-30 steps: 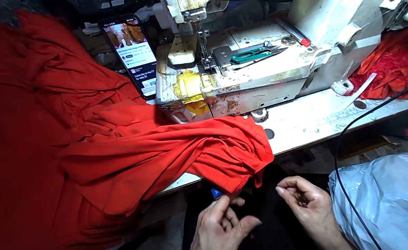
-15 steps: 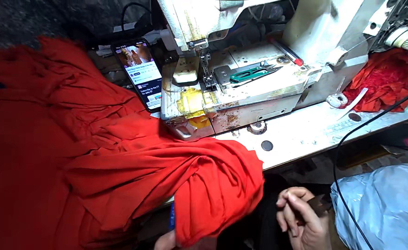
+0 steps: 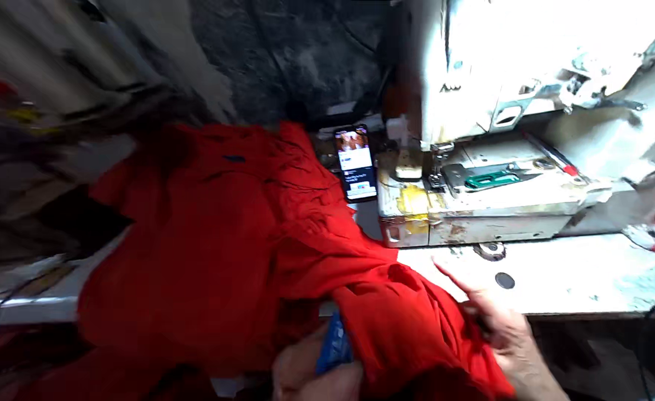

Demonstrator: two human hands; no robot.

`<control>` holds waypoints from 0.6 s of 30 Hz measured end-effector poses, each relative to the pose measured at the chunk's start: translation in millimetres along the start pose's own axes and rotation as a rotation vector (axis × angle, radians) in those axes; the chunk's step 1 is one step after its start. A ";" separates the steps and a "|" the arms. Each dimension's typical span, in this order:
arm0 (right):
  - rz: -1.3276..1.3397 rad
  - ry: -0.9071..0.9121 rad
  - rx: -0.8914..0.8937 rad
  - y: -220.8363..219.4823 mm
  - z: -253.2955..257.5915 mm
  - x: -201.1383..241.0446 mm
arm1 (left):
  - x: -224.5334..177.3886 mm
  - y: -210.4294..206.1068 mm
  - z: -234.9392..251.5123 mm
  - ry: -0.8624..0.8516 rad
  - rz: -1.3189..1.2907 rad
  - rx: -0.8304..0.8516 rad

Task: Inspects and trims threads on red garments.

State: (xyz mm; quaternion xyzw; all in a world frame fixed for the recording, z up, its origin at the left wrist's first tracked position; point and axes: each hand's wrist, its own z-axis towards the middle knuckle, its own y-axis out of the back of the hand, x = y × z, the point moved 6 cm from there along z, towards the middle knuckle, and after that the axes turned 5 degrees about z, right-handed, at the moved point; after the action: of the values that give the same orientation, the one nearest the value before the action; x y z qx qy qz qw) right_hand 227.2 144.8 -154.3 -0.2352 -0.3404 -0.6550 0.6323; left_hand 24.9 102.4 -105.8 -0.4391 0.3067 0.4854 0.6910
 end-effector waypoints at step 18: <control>-0.042 0.351 -0.188 15.9 96.0 137.7 | -147.8 47.4 19.7 -0.373 0.365 -0.306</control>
State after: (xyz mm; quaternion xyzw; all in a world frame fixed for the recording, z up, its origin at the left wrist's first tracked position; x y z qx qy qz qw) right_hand 218.8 124.6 12.8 -0.1684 -0.1672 -0.7280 0.6432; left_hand -70.1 67.7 13.6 -0.3791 0.1717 0.7143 0.5627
